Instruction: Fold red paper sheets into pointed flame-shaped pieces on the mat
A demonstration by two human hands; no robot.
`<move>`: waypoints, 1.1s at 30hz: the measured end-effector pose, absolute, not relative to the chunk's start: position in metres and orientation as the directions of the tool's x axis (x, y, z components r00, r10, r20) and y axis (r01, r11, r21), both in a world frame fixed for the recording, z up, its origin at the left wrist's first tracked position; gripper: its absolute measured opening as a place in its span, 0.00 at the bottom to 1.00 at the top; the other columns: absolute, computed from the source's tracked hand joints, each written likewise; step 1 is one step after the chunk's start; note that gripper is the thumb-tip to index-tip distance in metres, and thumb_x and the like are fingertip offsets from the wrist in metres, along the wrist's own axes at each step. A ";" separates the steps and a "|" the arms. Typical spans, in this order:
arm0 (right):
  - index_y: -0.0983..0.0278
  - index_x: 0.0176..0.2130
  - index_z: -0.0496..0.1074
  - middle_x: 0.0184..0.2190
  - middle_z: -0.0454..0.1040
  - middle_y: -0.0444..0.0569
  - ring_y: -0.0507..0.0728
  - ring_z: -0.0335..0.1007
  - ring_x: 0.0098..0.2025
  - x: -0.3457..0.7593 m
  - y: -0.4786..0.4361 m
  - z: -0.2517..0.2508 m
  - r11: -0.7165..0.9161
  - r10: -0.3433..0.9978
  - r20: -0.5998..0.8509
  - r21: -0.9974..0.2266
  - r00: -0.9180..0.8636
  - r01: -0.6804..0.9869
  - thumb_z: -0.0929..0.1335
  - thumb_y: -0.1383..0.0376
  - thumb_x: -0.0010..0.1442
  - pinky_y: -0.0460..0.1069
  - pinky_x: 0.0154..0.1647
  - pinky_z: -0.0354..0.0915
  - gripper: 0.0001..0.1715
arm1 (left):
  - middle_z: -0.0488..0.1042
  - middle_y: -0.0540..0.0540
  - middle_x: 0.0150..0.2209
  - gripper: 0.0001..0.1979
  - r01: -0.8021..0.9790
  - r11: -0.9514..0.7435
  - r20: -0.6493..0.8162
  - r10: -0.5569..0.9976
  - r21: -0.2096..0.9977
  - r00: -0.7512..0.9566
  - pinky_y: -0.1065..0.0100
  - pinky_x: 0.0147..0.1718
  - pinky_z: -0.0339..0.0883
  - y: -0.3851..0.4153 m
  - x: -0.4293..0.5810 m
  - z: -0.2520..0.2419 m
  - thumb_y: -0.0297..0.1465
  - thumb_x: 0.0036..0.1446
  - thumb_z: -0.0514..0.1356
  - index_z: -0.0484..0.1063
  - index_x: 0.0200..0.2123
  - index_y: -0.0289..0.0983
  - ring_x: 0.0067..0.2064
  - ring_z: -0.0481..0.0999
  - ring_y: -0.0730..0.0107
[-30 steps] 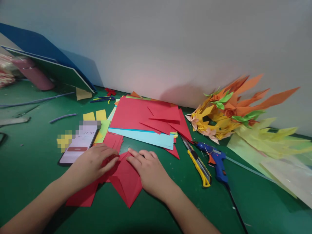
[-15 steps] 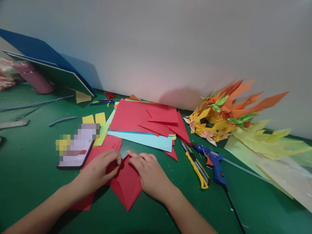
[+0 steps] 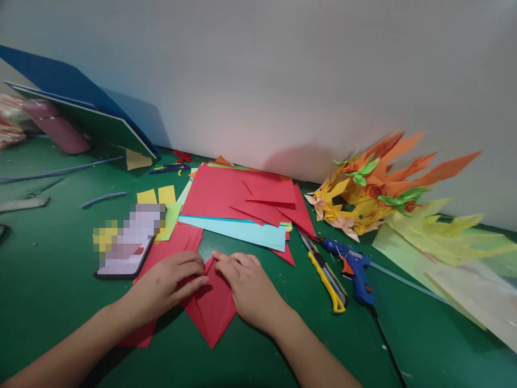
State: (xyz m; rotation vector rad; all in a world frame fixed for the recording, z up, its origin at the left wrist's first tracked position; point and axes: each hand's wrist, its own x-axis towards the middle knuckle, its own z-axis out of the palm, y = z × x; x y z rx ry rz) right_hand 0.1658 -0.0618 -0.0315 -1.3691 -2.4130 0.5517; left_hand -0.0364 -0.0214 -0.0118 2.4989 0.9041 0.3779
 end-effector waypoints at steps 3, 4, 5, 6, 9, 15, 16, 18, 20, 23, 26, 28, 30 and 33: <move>0.64 0.50 0.67 0.62 0.63 0.51 0.59 0.62 0.51 0.166 -0.062 -0.032 0.460 0.871 0.078 -0.482 -0.486 0.746 0.59 0.75 0.62 0.56 0.50 0.58 0.18 | 0.74 0.45 0.34 0.13 0.532 -0.708 0.097 0.638 0.464 0.764 0.66 0.42 0.67 -0.022 -0.037 -0.012 0.30 0.66 0.50 0.72 0.32 0.35 0.39 0.74 0.65; 0.63 0.50 0.67 0.62 0.63 0.51 0.59 0.62 0.51 0.166 -0.061 -0.032 0.457 0.872 0.078 -0.484 -0.484 0.746 0.59 0.75 0.62 0.55 0.50 0.58 0.18 | 0.75 0.45 0.34 0.14 0.538 -0.707 0.090 0.639 0.459 0.764 0.66 0.42 0.67 -0.021 -0.037 -0.011 0.30 0.66 0.50 0.73 0.33 0.35 0.40 0.74 0.64; 0.63 0.50 0.67 0.62 0.63 0.50 0.59 0.62 0.51 0.166 -0.061 -0.032 0.457 0.872 0.079 -0.485 -0.482 0.746 0.60 0.74 0.62 0.55 0.51 0.58 0.18 | 0.75 0.45 0.34 0.14 0.544 -0.704 0.083 0.642 0.456 0.762 0.65 0.43 0.67 -0.021 -0.037 -0.010 0.31 0.66 0.50 0.73 0.33 0.35 0.40 0.74 0.64; 0.63 0.49 0.67 0.62 0.63 0.50 0.59 0.62 0.51 0.166 -0.061 -0.032 0.457 0.873 0.081 -0.486 -0.482 0.745 0.60 0.74 0.63 0.55 0.51 0.58 0.17 | 0.75 0.45 0.35 0.13 0.547 -0.702 0.075 0.643 0.456 0.762 0.65 0.43 0.67 -0.021 -0.038 -0.009 0.31 0.66 0.51 0.74 0.34 0.35 0.40 0.74 0.64; 0.63 0.50 0.67 0.62 0.63 0.49 0.59 0.62 0.51 0.165 -0.061 -0.030 0.451 0.876 0.079 -0.485 -0.476 0.749 0.60 0.73 0.64 0.55 0.51 0.58 0.16 | 0.76 0.45 0.36 0.14 0.541 -0.698 0.052 0.633 0.469 0.772 0.67 0.42 0.66 -0.019 -0.041 -0.004 0.31 0.66 0.50 0.75 0.34 0.36 0.41 0.74 0.65; 0.63 0.54 0.67 0.62 0.62 0.50 0.60 0.61 0.50 0.165 -0.061 -0.027 0.450 0.875 0.055 -0.459 -0.480 0.767 0.60 0.73 0.63 0.56 0.51 0.58 0.21 | 0.75 0.47 0.32 0.17 0.515 -0.677 -0.035 0.588 0.526 0.808 0.71 0.35 0.66 -0.018 -0.053 0.010 0.31 0.64 0.51 0.76 0.27 0.36 0.35 0.74 0.69; 0.63 0.56 0.66 0.63 0.62 0.50 0.60 0.61 0.50 0.166 -0.062 -0.027 0.456 0.872 0.050 -0.447 -0.487 0.770 0.59 0.74 0.62 0.56 0.51 0.58 0.23 | 0.75 0.47 0.32 0.17 0.516 -0.674 -0.044 0.586 0.528 0.809 0.71 0.35 0.65 -0.018 -0.054 0.011 0.31 0.64 0.51 0.76 0.27 0.36 0.34 0.74 0.69; 0.62 0.60 0.63 0.63 0.60 0.49 0.60 0.60 0.52 0.166 -0.061 -0.028 0.471 0.864 0.039 -0.415 -0.502 0.778 0.59 0.75 0.62 0.56 0.51 0.58 0.28 | 0.74 0.47 0.32 0.15 0.524 -0.665 -0.067 0.584 0.533 0.809 0.71 0.34 0.65 -0.019 -0.054 0.013 0.31 0.64 0.53 0.76 0.28 0.36 0.34 0.74 0.69; 0.62 0.62 0.60 0.64 0.59 0.49 0.61 0.59 0.52 0.166 -0.061 -0.028 0.488 0.856 0.030 -0.376 -0.516 0.788 0.59 0.75 0.62 0.57 0.52 0.57 0.30 | 0.74 0.48 0.32 0.09 0.537 -0.652 -0.102 0.581 0.536 0.808 0.71 0.33 0.65 -0.020 -0.053 0.013 0.33 0.61 0.58 0.75 0.31 0.36 0.35 0.74 0.68; 0.59 0.62 0.60 0.64 0.59 0.49 0.61 0.59 0.52 0.165 -0.062 -0.028 0.517 0.844 0.028 -0.312 -0.536 0.797 0.59 0.74 0.62 0.57 0.50 0.58 0.31 | 0.76 0.47 0.37 0.09 0.559 -0.658 -0.111 0.593 0.505 0.798 0.68 0.35 0.66 -0.020 -0.051 0.006 0.32 0.56 0.64 0.74 0.41 0.38 0.38 0.75 0.64; 0.55 0.62 0.61 0.64 0.59 0.50 0.62 0.59 0.52 0.164 -0.063 -0.028 0.541 0.833 0.035 -0.262 -0.552 0.799 0.60 0.75 0.61 0.57 0.48 0.59 0.32 | 0.76 0.44 0.40 0.18 0.593 -0.682 -0.100 0.616 0.429 0.781 0.65 0.38 0.67 -0.021 -0.049 -0.004 0.28 0.54 0.65 0.70 0.49 0.38 0.40 0.76 0.60; 0.55 0.61 0.62 0.64 0.59 0.52 0.62 0.60 0.52 0.162 -0.063 -0.028 0.528 0.843 0.045 -0.255 -0.535 0.810 0.60 0.75 0.60 0.57 0.47 0.59 0.32 | 0.76 0.44 0.38 0.16 0.614 -0.675 -0.108 0.632 0.410 0.767 0.65 0.35 0.67 -0.022 -0.047 -0.008 0.29 0.54 0.64 0.70 0.47 0.37 0.38 0.76 0.61; 0.59 0.62 0.62 0.64 0.58 0.54 0.63 0.60 0.51 0.160 -0.063 -0.028 0.484 0.871 0.052 -0.267 -0.489 0.833 0.60 0.74 0.60 0.58 0.47 0.60 0.32 | 0.75 0.46 0.33 0.11 0.633 -0.657 -0.123 0.648 0.409 0.752 0.68 0.32 0.66 -0.024 -0.046 -0.010 0.30 0.55 0.63 0.71 0.42 0.37 0.34 0.75 0.63; 0.65 0.63 0.60 0.65 0.56 0.57 0.63 0.60 0.51 0.158 -0.062 -0.029 0.431 0.898 0.038 -0.282 -0.439 0.857 0.59 0.75 0.59 0.59 0.47 0.61 0.32 | 0.74 0.48 0.31 0.09 0.668 -0.635 -0.124 0.682 0.388 0.721 0.68 0.30 0.65 -0.026 -0.045 -0.009 0.31 0.56 0.63 0.69 0.40 0.36 0.32 0.74 0.64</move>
